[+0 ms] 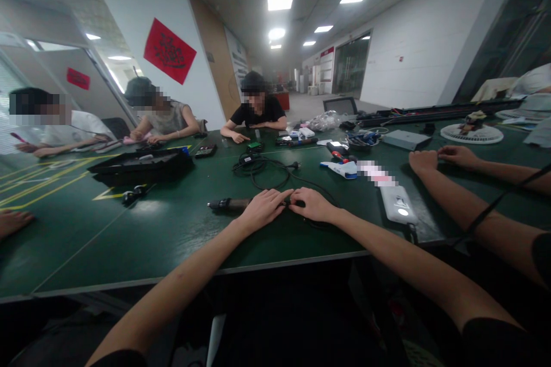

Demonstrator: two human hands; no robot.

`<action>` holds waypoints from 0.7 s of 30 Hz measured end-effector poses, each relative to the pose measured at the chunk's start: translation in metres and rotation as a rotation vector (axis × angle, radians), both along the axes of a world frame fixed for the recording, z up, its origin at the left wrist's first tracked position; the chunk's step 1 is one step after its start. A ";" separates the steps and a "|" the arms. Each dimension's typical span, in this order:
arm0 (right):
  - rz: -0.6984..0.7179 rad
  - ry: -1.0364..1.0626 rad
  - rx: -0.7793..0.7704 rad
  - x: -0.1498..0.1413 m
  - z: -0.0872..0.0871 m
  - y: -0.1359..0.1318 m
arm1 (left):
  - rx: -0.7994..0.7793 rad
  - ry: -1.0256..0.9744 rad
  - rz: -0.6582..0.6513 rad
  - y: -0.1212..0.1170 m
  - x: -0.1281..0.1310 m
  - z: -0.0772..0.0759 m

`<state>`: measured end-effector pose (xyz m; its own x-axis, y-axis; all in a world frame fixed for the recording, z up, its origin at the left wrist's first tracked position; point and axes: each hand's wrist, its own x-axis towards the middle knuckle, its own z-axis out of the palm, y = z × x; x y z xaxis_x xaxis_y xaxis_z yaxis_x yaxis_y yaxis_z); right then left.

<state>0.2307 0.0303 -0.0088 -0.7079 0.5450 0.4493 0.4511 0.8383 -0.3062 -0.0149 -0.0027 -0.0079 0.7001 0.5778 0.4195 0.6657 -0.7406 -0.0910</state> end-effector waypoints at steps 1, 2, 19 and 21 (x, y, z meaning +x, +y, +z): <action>0.002 -0.003 0.001 0.000 0.000 0.000 | 0.005 0.001 0.008 0.001 0.000 0.000; 0.002 -0.005 0.001 0.000 0.001 0.000 | 0.009 0.001 0.009 0.001 0.001 -0.001; -0.020 -0.004 -0.011 -0.001 0.003 -0.002 | 0.014 0.034 -0.030 -0.002 0.004 0.006; -0.021 -0.002 -0.017 -0.001 0.003 -0.002 | 0.036 0.047 -0.009 -0.003 0.005 0.008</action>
